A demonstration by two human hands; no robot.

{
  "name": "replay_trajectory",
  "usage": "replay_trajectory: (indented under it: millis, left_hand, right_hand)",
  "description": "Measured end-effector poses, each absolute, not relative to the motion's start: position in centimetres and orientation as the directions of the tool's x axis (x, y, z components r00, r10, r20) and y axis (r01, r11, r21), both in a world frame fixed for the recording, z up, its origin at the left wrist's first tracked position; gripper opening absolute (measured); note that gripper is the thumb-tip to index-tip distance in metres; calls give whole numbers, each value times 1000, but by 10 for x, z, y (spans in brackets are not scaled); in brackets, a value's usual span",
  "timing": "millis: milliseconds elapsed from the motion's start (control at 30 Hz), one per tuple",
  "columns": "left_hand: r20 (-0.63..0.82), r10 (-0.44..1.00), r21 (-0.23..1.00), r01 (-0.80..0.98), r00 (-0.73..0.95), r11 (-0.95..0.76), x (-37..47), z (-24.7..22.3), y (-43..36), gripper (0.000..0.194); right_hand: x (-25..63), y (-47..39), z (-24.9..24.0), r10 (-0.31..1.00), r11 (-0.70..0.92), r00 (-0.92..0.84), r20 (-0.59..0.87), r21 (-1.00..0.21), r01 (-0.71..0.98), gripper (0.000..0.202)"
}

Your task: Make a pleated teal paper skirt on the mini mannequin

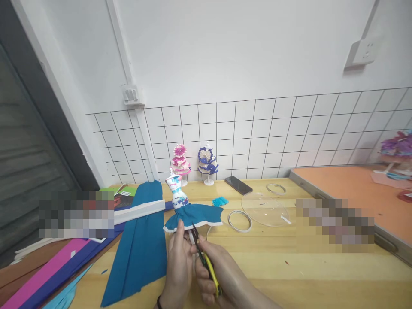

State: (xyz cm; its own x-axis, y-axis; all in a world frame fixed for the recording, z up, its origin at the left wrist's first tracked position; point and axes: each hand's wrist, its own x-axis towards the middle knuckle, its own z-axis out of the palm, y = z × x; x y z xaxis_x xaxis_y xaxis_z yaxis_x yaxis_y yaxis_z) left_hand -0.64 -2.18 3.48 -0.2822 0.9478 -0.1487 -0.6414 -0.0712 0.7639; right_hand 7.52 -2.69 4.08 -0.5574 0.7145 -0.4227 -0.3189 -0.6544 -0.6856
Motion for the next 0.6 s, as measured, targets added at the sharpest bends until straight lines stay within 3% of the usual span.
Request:
replay_trajectory:
  millis: [133, 600]
  left_hand:
    - [-209, 951, 773, -634, -230, 16, -4, 32, -24, 31]
    - [-199, 932, 783, -621, -302, -35, -1, 25, -21, 31]
  right_hand:
    - [76, -25, 39, 741, -614, -567, -360, -706, -354, 35]
    - [74, -24, 36, 792, -537, -537, -291, -751, -384, 45]
